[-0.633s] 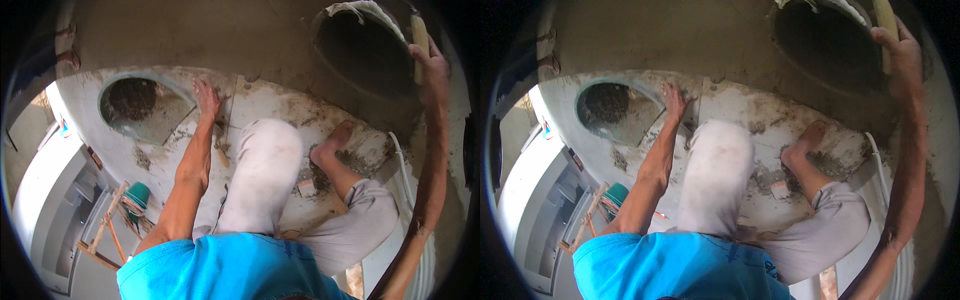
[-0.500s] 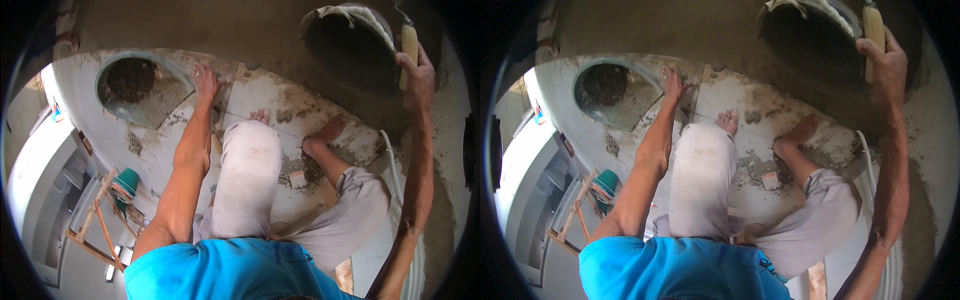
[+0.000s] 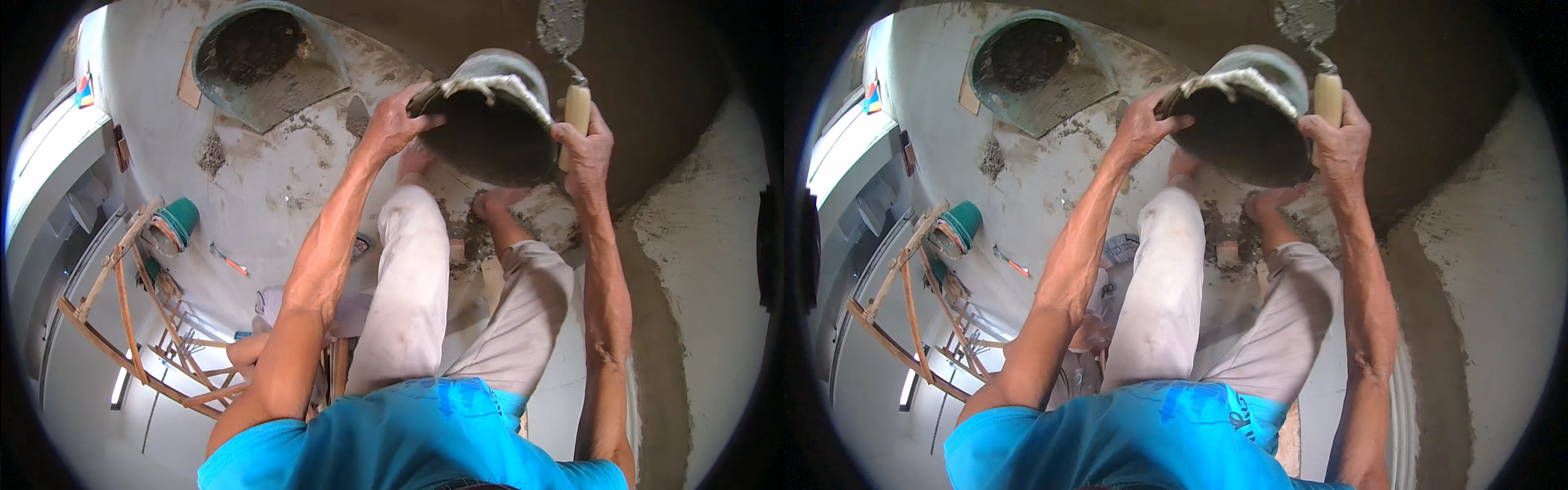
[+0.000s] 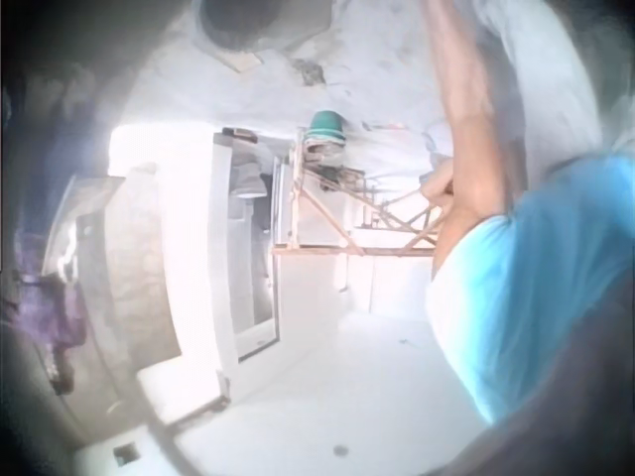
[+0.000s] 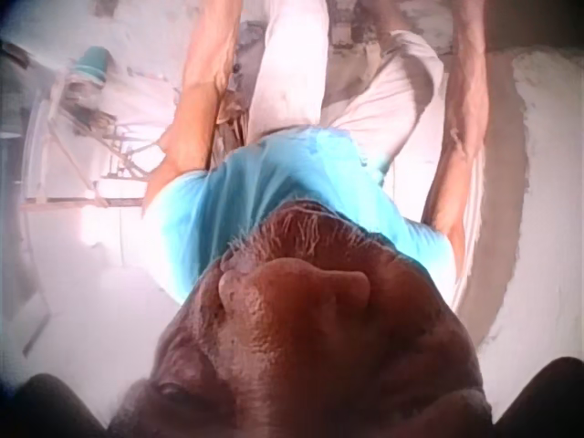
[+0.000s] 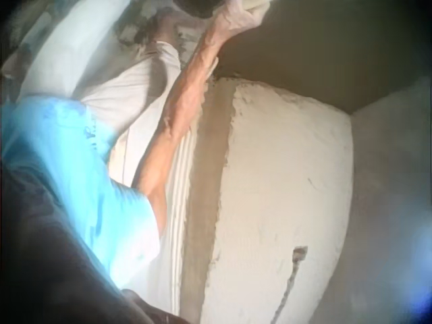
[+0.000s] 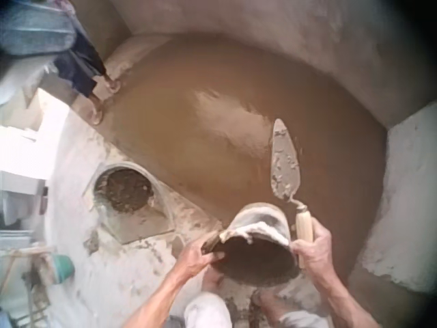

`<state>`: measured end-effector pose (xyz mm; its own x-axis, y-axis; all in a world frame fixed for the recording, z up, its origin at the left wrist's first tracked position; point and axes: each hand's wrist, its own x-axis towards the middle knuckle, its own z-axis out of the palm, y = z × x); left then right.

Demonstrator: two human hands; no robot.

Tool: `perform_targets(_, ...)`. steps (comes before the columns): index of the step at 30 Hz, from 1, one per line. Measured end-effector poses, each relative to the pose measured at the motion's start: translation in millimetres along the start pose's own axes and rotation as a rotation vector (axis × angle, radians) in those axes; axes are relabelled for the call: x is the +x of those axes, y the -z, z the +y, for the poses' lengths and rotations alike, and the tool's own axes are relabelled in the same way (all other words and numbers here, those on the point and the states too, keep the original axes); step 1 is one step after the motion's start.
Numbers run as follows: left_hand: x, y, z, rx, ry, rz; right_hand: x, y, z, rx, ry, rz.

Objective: The person plasters a floor by scooping wet cement from a bucket with a trowel, spreading it onto the surface, and then smoothing it out using a long wooden float.

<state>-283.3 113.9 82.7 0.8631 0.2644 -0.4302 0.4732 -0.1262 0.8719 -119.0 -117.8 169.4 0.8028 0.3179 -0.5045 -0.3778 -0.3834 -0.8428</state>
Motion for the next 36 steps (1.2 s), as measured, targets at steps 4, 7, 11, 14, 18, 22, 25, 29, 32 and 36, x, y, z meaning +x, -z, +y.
perform_targets(4,-45,26,6,0.285,0.091,0.119,-6,-18,2,-0.063,0.073,0.008)
perform_targets(7,-93,60,28,0.279,0.356,0.237,13,-10,48,-0.261,0.104,0.078)
perform_targets(11,-177,100,-28,0.140,0.705,0.649,10,-34,148,-0.439,-0.133,-0.145)
perform_targets(14,-208,91,-24,-0.247,0.773,0.927,-10,-80,187,-0.521,-0.171,-0.298)
perform_targets(18,-226,71,-50,-0.644,0.727,1.061,-12,-116,250,-0.698,-0.178,-0.402)
perform_targets(22,-226,57,-73,-0.930,0.714,1.094,-5,-127,281,-0.776,-0.162,-0.372)
perform_targets(25,-230,60,-86,-1.015,0.739,1.108,0,-129,298,-0.754,-0.100,-0.326)
perform_targets(29,-231,60,-89,-1.015,0.726,1.076,8,-124,288,-0.700,-0.109,-0.184)
perform_targets(32,-228,59,-89,-1.020,0.723,1.038,-10,-116,293,-0.273,-0.233,0.026)
perform_targets(36,-228,57,-85,-1.001,0.726,0.994,-58,-97,304,-0.051,-0.511,0.045)
